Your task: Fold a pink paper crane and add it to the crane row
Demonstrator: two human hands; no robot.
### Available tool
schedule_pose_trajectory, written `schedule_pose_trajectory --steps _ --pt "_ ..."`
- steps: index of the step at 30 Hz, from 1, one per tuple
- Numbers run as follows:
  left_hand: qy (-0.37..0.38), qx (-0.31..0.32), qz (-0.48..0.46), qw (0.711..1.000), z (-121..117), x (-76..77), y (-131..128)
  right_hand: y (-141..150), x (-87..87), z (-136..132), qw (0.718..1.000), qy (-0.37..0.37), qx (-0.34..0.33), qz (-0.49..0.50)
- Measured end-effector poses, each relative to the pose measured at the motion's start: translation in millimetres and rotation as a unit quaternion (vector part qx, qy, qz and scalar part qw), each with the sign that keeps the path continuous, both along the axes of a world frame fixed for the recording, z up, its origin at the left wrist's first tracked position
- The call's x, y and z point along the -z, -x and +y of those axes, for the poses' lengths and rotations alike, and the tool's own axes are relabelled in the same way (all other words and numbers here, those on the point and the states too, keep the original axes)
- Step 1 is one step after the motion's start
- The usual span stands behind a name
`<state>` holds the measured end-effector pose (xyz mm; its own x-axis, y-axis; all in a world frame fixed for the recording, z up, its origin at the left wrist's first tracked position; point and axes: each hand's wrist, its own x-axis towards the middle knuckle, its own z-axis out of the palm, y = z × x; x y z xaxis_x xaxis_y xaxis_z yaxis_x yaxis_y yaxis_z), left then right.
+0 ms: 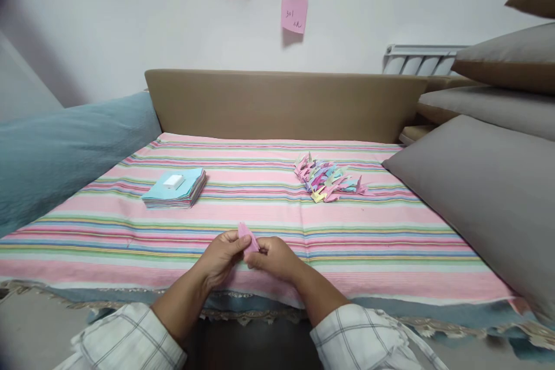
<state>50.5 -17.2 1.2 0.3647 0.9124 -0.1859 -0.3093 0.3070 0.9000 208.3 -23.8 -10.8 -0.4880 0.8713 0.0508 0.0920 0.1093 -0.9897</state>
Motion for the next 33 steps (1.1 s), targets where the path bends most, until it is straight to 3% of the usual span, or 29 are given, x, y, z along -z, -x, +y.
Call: schedule_pose_trajectory --steps 6,10,27,33 --pt "0.076 0.016 0.006 0.997 -4.2 -8.4 1.1 -13.8 -5.0 8.5 0.984 0.024 0.117 0.132" --pt "0.061 0.051 0.012 0.997 -7.0 -3.8 -1.7 -10.8 -2.5 7.5 0.977 0.027 0.102 0.186" --pt "0.004 0.111 0.048 0.993 -8.8 -3.1 0.0 -9.8 -3.0 4.6 0.978 0.065 0.066 0.185" --pt "-0.012 0.116 0.076 0.99 -7.6 -2.5 1.6 -13.6 -5.0 6.1 0.986 0.003 0.061 0.157"
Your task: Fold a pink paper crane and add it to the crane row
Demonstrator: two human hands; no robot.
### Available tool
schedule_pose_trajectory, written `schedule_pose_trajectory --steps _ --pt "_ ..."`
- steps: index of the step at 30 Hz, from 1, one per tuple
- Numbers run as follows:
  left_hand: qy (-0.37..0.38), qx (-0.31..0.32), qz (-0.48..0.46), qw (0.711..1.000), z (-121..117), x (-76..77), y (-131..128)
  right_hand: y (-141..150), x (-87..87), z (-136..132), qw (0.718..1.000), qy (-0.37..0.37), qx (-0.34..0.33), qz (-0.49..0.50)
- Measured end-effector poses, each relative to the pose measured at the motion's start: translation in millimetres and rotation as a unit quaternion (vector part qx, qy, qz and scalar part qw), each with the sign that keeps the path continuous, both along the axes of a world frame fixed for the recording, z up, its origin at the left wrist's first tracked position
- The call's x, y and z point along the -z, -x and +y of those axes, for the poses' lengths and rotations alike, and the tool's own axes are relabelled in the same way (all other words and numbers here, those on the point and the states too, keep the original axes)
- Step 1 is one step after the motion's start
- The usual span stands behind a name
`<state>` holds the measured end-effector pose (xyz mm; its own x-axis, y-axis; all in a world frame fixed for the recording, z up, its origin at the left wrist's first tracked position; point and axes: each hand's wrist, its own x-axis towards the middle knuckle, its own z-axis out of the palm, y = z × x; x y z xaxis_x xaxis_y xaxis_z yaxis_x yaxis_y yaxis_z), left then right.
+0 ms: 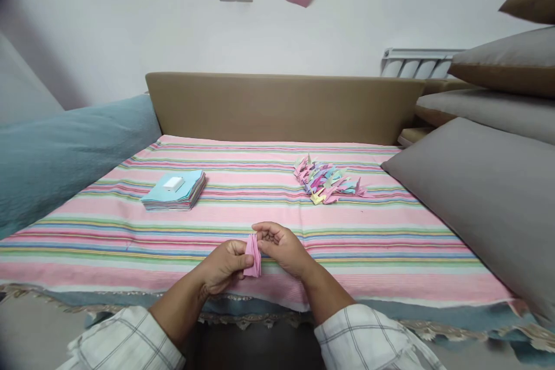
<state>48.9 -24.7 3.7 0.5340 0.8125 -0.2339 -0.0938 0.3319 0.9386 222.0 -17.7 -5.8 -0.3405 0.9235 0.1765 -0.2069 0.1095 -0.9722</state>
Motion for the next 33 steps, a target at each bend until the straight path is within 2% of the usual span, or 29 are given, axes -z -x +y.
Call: schedule_pose_trajectory --steps 5,9,11,15,17,26,33 --pt "-0.018 -0.003 0.027 0.999 1.9 0.0 0.9 -4.0 -2.3 -0.2 0.993 -0.069 0.02 -0.091" --pt "-0.049 0.003 0.053 0.997 4.1 0.0 2.7 -6.6 -5.4 -0.9 0.974 -0.132 0.058 -0.174" --pt "-0.068 0.003 0.069 0.995 5.0 -0.3 3.5 -8.0 -6.3 -0.5 0.957 -0.183 0.073 -0.212" --pt "-0.092 -0.015 0.087 0.992 6.0 -1.1 4.0 -9.3 -6.0 1.2 0.904 -0.321 0.114 -0.257" --pt "-0.096 -0.022 0.092 0.991 6.2 -1.7 3.9 -8.9 -5.3 1.7 0.887 -0.355 0.132 -0.265" --pt "-0.107 -0.038 0.093 0.989 6.2 -1.2 3.5 -7.8 -5.4 -0.4 0.847 -0.409 0.178 -0.288" --pt "-0.112 -0.049 0.064 0.99 4.7 -4.2 0.8 -8.5 -9.8 -1.3 0.84 -0.419 0.175 -0.297"
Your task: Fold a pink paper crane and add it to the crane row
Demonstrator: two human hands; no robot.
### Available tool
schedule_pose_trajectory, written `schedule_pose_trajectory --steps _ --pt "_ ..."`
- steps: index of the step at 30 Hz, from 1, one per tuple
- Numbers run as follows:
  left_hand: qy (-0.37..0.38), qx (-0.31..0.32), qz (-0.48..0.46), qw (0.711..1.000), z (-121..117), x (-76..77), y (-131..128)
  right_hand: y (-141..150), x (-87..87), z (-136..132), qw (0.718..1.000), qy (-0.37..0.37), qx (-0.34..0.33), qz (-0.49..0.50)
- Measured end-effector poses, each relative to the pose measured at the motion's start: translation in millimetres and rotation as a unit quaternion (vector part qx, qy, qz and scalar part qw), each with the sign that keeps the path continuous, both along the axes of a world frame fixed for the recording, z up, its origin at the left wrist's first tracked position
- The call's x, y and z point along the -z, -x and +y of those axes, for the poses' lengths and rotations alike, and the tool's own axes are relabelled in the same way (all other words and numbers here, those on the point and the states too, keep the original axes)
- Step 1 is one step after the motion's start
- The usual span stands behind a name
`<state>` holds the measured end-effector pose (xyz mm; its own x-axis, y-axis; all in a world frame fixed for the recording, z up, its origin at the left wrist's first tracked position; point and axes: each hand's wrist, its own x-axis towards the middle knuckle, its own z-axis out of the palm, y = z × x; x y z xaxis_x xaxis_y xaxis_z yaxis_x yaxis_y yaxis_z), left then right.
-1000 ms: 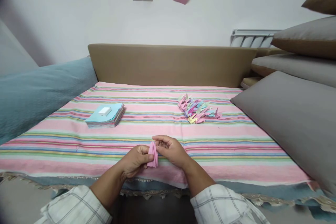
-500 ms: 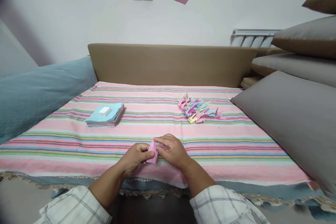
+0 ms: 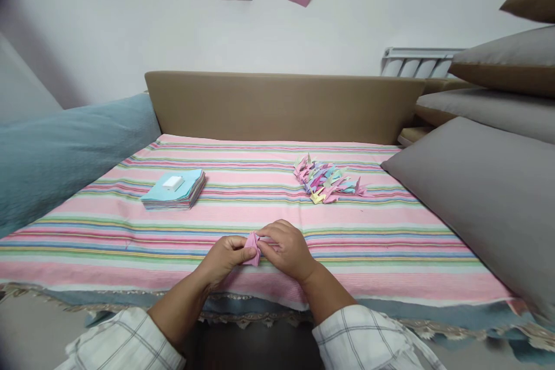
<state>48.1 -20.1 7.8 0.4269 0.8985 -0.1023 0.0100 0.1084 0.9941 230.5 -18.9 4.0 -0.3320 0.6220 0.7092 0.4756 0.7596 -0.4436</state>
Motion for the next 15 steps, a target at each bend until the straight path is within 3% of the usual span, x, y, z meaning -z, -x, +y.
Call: schedule_pose_trajectory --steps 6,15 --pt "-0.011 -0.016 -0.01 1.0 0.2 0.3 -1.5 1.3 -1.3 -1.0 1.0 0.0 0.005 -0.021" --pt "0.044 -0.029 -0.079 0.996 -1.4 4.6 -5.7 5.1 0.5 -2.6 0.998 -0.044 0.019 -0.037"
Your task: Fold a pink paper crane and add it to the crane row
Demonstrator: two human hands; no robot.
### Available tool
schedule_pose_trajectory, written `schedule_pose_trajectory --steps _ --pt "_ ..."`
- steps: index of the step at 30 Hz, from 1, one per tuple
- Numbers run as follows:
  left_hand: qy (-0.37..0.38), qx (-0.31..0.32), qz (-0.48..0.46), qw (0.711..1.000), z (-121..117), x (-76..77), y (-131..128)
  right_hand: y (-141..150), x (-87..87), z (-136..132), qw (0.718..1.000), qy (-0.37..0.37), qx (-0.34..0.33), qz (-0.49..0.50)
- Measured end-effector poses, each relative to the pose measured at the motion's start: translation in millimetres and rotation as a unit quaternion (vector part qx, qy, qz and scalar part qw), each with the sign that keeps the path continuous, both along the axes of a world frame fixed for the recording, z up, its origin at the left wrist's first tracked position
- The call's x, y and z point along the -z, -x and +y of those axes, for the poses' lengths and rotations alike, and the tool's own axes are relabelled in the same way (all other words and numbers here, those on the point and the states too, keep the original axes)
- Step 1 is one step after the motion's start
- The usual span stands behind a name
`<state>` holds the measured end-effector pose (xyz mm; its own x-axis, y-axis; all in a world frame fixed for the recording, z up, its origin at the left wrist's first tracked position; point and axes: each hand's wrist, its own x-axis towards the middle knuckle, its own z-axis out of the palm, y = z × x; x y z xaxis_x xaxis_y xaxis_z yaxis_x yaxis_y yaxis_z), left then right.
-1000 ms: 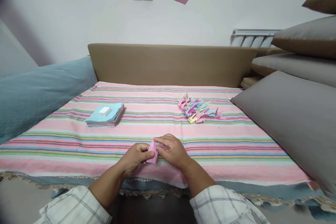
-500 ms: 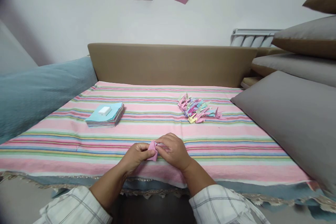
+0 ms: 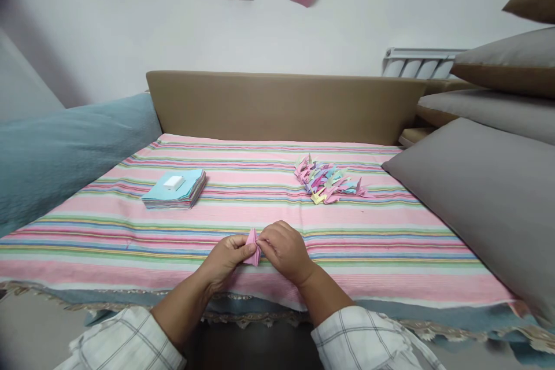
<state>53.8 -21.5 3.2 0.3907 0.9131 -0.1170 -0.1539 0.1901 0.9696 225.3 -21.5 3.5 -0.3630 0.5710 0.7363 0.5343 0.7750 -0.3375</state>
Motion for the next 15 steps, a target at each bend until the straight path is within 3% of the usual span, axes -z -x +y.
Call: schedule_pose_trajectory --steps 8,15 --pt "-0.017 -0.024 0.032 0.999 0.8 1.3 0.2 3.4 1.2 0.1 1.0 -0.012 -0.002 0.011" --pt "-0.03 -0.058 0.027 0.998 2.2 2.8 0.0 4.4 2.4 0.3 0.999 0.028 -0.016 0.04"
